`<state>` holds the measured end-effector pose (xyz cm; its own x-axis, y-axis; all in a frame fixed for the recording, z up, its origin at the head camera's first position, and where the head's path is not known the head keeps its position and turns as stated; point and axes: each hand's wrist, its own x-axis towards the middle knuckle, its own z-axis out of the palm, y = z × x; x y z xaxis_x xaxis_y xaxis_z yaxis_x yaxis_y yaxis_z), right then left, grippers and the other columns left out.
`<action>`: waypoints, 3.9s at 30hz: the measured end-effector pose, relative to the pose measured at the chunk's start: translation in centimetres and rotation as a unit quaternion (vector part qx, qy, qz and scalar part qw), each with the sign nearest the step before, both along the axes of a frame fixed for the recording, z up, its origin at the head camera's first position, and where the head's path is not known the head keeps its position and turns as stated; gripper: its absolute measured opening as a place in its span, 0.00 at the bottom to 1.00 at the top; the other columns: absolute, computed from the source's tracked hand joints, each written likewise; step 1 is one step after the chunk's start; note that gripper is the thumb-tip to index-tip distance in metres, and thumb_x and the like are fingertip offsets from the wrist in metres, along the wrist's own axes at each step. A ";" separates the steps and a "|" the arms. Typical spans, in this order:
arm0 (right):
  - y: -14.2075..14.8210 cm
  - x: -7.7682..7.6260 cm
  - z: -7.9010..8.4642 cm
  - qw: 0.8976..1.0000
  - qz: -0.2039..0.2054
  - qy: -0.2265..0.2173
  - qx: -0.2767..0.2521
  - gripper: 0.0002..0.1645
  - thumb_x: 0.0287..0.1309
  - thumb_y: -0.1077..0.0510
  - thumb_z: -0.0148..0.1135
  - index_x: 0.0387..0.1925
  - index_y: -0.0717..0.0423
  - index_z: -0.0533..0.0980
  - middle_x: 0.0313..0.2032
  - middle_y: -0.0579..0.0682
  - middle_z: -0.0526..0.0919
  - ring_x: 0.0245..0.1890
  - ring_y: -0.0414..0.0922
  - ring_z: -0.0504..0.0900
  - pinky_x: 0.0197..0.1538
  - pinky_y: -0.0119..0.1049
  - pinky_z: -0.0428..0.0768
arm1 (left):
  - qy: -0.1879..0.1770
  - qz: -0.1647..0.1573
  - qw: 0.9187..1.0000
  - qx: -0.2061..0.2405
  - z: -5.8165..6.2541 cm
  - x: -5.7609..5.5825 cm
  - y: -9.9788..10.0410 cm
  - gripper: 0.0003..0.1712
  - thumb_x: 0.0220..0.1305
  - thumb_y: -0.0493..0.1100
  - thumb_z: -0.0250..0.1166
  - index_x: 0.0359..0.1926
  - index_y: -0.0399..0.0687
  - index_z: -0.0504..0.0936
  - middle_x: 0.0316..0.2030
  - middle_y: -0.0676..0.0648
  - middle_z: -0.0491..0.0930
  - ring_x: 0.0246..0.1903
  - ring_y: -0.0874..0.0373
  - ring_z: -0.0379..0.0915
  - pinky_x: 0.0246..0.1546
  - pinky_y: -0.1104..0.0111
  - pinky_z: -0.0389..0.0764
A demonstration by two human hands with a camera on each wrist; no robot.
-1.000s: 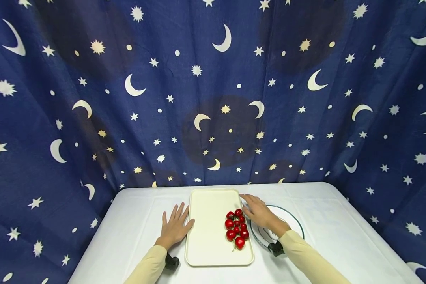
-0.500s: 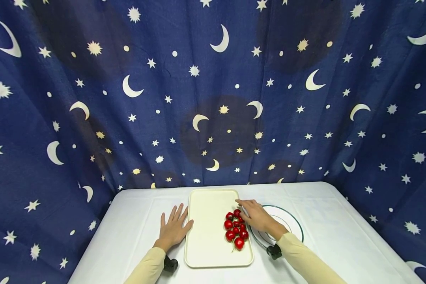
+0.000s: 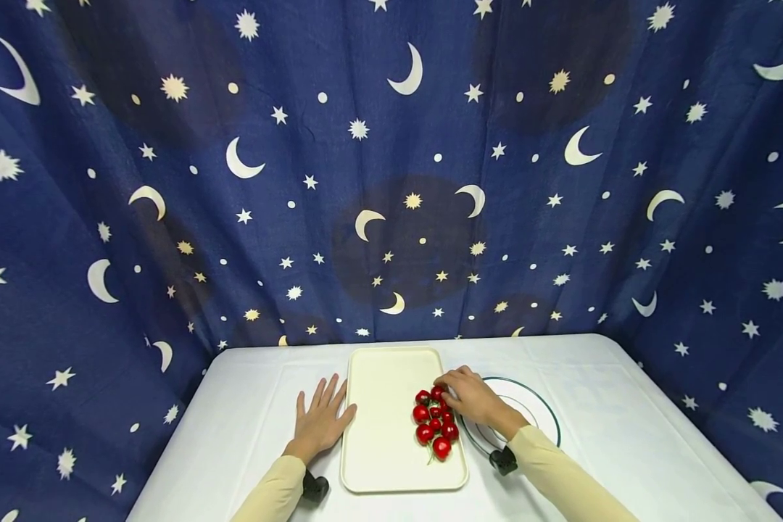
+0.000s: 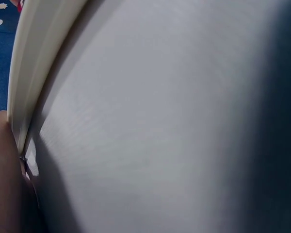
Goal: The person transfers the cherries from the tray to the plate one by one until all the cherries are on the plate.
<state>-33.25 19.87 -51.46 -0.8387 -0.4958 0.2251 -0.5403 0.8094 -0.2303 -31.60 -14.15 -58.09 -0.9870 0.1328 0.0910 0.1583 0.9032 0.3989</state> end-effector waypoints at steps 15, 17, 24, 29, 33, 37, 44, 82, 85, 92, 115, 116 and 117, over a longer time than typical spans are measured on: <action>-0.1 0.2 0.0 1.000 0.005 0.010 0.013 0.16 0.66 0.58 0.66 0.54 0.54 0.83 0.47 0.52 0.89 0.46 0.52 0.82 0.46 0.49 0.80 | 0.011 -0.003 1.000 0.004 0.0 0.4 0.3 0.40 0.75 0.67 0.46 0.80 0.58 0.59 0.83 0.49 0.51 0.83 0.45 0.42 0.79 0.35 0.33; 0.0 0.1 0.0 1.000 0.008 0.011 0.011 0.16 0.66 0.58 0.67 0.54 0.53 0.83 0.47 0.51 0.89 0.46 0.52 0.83 0.45 0.49 0.80 | 0.009 -0.002 1.000 0.003 0.0 0.4 0.3 0.40 0.75 0.68 0.45 0.80 0.58 0.58 0.83 0.49 0.51 0.83 0.45 0.41 0.79 0.35 0.33; -0.1 -0.2 -0.1 0.999 0.029 0.030 0.004 0.19 0.64 0.59 0.69 0.56 0.53 0.82 0.50 0.49 0.90 0.44 0.50 0.84 0.42 0.44 0.80 | 0.008 0.005 1.000 0.001 -0.5 0.1 0.0 0.39 0.75 0.67 0.47 0.80 0.59 0.60 0.83 0.50 0.51 0.84 0.46 0.42 0.79 0.35 0.33; -0.1 -0.4 -0.1 0.999 0.031 0.030 0.000 0.15 0.65 0.59 0.68 0.52 0.52 0.84 0.49 0.48 0.90 0.44 0.49 0.84 0.42 0.44 0.80 | 0.008 0.004 1.000 -0.007 -0.4 -0.2 0.0 0.39 0.75 0.68 0.46 0.80 0.60 0.59 0.83 0.52 0.50 0.84 0.47 0.41 0.79 0.35 0.34; -0.1 -0.3 0.0 0.999 0.028 0.029 -0.003 0.14 0.63 0.60 0.69 0.50 0.53 0.84 0.47 0.49 0.90 0.43 0.49 0.83 0.42 0.44 0.80 | 0.010 0.005 1.000 -0.005 -0.3 -0.1 0.1 0.39 0.75 0.67 0.46 0.80 0.59 0.60 0.83 0.51 0.51 0.84 0.46 0.42 0.79 0.35 0.34; -0.1 -0.1 0.1 0.999 0.025 0.031 0.003 0.13 0.62 0.60 0.69 0.49 0.54 0.83 0.46 0.50 0.89 0.42 0.49 0.82 0.43 0.46 0.80 | 0.002 0.003 1.000 -0.005 -0.2 0.0 0.2 0.39 0.75 0.67 0.46 0.80 0.59 0.60 0.83 0.51 0.50 0.84 0.46 0.41 0.79 0.35 0.34; -0.2 -0.2 0.4 0.999 0.012 0.047 -0.007 0.15 0.64 0.59 0.68 0.52 0.55 0.81 0.47 0.51 0.88 0.45 0.49 0.82 0.47 0.49 0.80 | 0.004 0.006 1.000 0.000 -0.1 -0.1 0.0 0.39 0.75 0.67 0.46 0.80 0.59 0.60 0.83 0.51 0.50 0.84 0.46 0.41 0.79 0.36 0.32; 6.9 0.4 1.6 0.998 -0.033 0.043 -0.017 0.18 0.57 0.60 0.73 0.51 0.55 0.82 0.45 0.50 0.87 0.45 0.50 0.83 0.47 0.51 0.80 | -0.015 0.002 1.000 -0.007 0.0 0.1 0.2 0.39 0.76 0.67 0.45 0.80 0.58 0.58 0.84 0.50 0.48 0.84 0.45 0.39 0.79 0.36 0.30; 7.2 0.6 1.3 0.999 -0.033 0.042 -0.008 0.17 0.55 0.59 0.74 0.48 0.54 0.83 0.43 0.49 0.87 0.43 0.49 0.82 0.45 0.48 0.79 | -0.017 0.003 1.000 -0.007 0.2 0.3 0.2 0.40 0.75 0.67 0.44 0.81 0.58 0.57 0.84 0.50 0.48 0.84 0.45 0.39 0.79 0.36 0.30; 7.9 0.9 0.2 0.998 -0.041 0.035 0.016 0.17 0.55 0.57 0.74 0.47 0.52 0.83 0.43 0.48 0.86 0.42 0.47 0.80 0.44 0.46 0.78 | -0.005 0.004 1.000 -0.004 -0.1 0.1 0.1 0.40 0.76 0.68 0.44 0.81 0.58 0.58 0.83 0.49 0.49 0.84 0.45 0.40 0.79 0.35 0.31; 7.3 0.2 0.7 0.997 -0.039 0.069 0.000 0.11 0.62 0.61 0.68 0.47 0.54 0.82 0.45 0.49 0.85 0.46 0.49 0.80 0.47 0.51 0.79 | -0.011 0.004 1.000 -0.020 0.3 0.2 0.3 0.39 0.77 0.68 0.42 0.81 0.59 0.56 0.84 0.51 0.47 0.84 0.46 0.39 0.79 0.36 0.32; 7.1 0.1 0.8 0.997 -0.036 0.069 0.000 0.11 0.62 0.61 0.68 0.47 0.54 0.82 0.45 0.50 0.86 0.46 0.50 0.81 0.48 0.52 0.79 | -0.009 0.004 1.000 -0.020 0.2 0.1 0.2 0.39 0.77 0.68 0.42 0.81 0.59 0.56 0.84 0.50 0.48 0.84 0.46 0.39 0.79 0.35 0.32; 6.9 -0.1 0.8 0.997 -0.033 0.070 0.001 0.12 0.62 0.62 0.68 0.47 0.55 0.82 0.45 0.50 0.86 0.47 0.50 0.80 0.48 0.52 0.79 | -0.007 0.004 1.000 -0.019 0.1 0.1 0.2 0.39 0.77 0.68 0.43 0.81 0.59 0.57 0.84 0.51 0.48 0.84 0.46 0.39 0.79 0.35 0.32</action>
